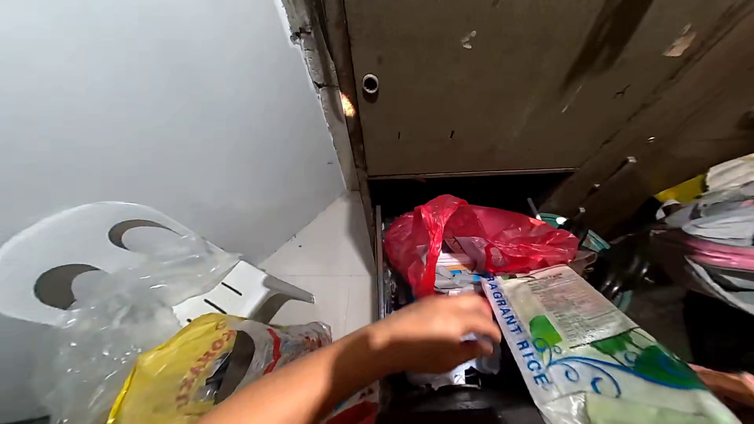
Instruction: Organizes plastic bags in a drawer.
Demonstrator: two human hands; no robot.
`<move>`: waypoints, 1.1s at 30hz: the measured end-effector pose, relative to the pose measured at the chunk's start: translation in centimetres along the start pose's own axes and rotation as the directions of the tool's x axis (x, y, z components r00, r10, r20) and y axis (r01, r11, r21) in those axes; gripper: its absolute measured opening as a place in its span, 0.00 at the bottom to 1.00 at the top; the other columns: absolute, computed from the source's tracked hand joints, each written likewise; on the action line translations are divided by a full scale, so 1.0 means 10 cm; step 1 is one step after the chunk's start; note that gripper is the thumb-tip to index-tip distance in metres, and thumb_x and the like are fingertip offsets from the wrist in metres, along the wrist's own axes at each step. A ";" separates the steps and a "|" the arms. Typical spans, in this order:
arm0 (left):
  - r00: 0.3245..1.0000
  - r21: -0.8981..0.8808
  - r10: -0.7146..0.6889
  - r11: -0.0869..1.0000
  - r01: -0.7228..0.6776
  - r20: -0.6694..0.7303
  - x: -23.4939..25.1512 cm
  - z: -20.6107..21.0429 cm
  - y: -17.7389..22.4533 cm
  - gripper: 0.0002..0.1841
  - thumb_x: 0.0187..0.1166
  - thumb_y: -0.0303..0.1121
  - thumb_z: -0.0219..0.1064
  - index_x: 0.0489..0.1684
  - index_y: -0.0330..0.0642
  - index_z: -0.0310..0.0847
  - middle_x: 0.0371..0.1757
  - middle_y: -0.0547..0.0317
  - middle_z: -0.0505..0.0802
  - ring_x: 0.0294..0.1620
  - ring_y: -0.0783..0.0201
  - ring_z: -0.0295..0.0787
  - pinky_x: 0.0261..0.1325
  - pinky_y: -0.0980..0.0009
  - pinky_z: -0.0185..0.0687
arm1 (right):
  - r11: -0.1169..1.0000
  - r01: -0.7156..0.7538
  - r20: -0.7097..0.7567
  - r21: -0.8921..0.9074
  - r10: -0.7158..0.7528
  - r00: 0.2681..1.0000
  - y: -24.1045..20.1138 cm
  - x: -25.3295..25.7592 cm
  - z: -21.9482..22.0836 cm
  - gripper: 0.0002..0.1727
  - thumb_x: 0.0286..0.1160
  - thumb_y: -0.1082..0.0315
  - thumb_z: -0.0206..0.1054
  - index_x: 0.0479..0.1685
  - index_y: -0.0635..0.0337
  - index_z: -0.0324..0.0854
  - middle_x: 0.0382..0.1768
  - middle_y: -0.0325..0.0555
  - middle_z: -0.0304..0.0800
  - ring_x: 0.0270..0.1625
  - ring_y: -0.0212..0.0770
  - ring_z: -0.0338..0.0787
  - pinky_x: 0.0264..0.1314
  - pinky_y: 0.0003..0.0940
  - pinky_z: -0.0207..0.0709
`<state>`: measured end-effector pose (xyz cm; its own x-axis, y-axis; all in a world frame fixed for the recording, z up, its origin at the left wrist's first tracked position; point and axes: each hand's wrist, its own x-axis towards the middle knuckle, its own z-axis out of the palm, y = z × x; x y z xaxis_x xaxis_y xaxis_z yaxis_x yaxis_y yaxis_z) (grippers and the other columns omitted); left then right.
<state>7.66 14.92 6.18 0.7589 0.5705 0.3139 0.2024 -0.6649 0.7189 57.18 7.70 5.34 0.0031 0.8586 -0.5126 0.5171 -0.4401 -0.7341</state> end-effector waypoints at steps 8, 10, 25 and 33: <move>0.965 -0.083 -0.250 0.966 0.243 -0.079 0.38 0.15 0.21 0.17 0.87 0.36 0.61 0.60 0.33 0.87 0.65 0.43 0.89 0.65 0.56 0.86 0.69 0.64 0.80 | 0.993 -0.104 -0.228 0.058 0.115 0.967 -0.12 0.28 0.59 0.42 0.70 0.75 0.71 0.87 0.63 0.55 0.51 0.46 0.88 0.45 0.30 0.90 0.52 0.31 0.85; 0.776 -0.400 -0.592 0.671 0.624 0.216 0.55 0.19 0.23 0.37 0.87 0.50 0.61 0.89 0.34 0.58 0.83 0.36 0.74 0.78 0.50 0.78 0.77 0.55 0.75 | 0.992 -0.020 -0.204 0.128 0.046 0.978 -0.10 0.23 0.57 0.40 0.67 0.81 0.67 0.84 0.67 0.58 0.40 0.34 0.91 0.39 0.24 0.91 0.48 0.26 0.87; 0.961 -0.727 -0.197 0.628 0.277 0.196 0.80 0.22 0.69 0.25 0.92 0.28 0.44 0.86 0.25 0.55 0.75 0.40 0.81 0.71 0.65 0.80 0.74 0.70 0.72 | 0.455 0.406 -0.132 0.793 -0.522 0.843 -0.93 0.06 1.48 0.17 0.69 0.58 0.78 0.59 0.37 0.90 0.52 0.28 0.98 0.55 0.25 0.94 0.62 0.27 0.88; 0.746 0.468 -0.418 0.591 0.657 -0.518 0.18 -0.60 0.20 0.39 0.60 0.37 0.85 0.78 0.39 0.77 0.67 0.32 0.86 0.64 0.30 0.84 0.58 0.31 0.77 | 0.884 0.061 0.467 0.463 -0.301 0.832 -1.32 0.37 0.99 0.19 0.73 0.71 0.59 0.56 0.42 0.88 0.45 0.29 0.98 0.45 0.24 0.95 0.50 0.24 0.90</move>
<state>5.72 17.49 11.90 0.1607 0.9534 0.2553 0.9078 -0.2443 0.3408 41.86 14.05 8.71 -0.5527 0.7240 -0.4128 0.0613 -0.4586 -0.8865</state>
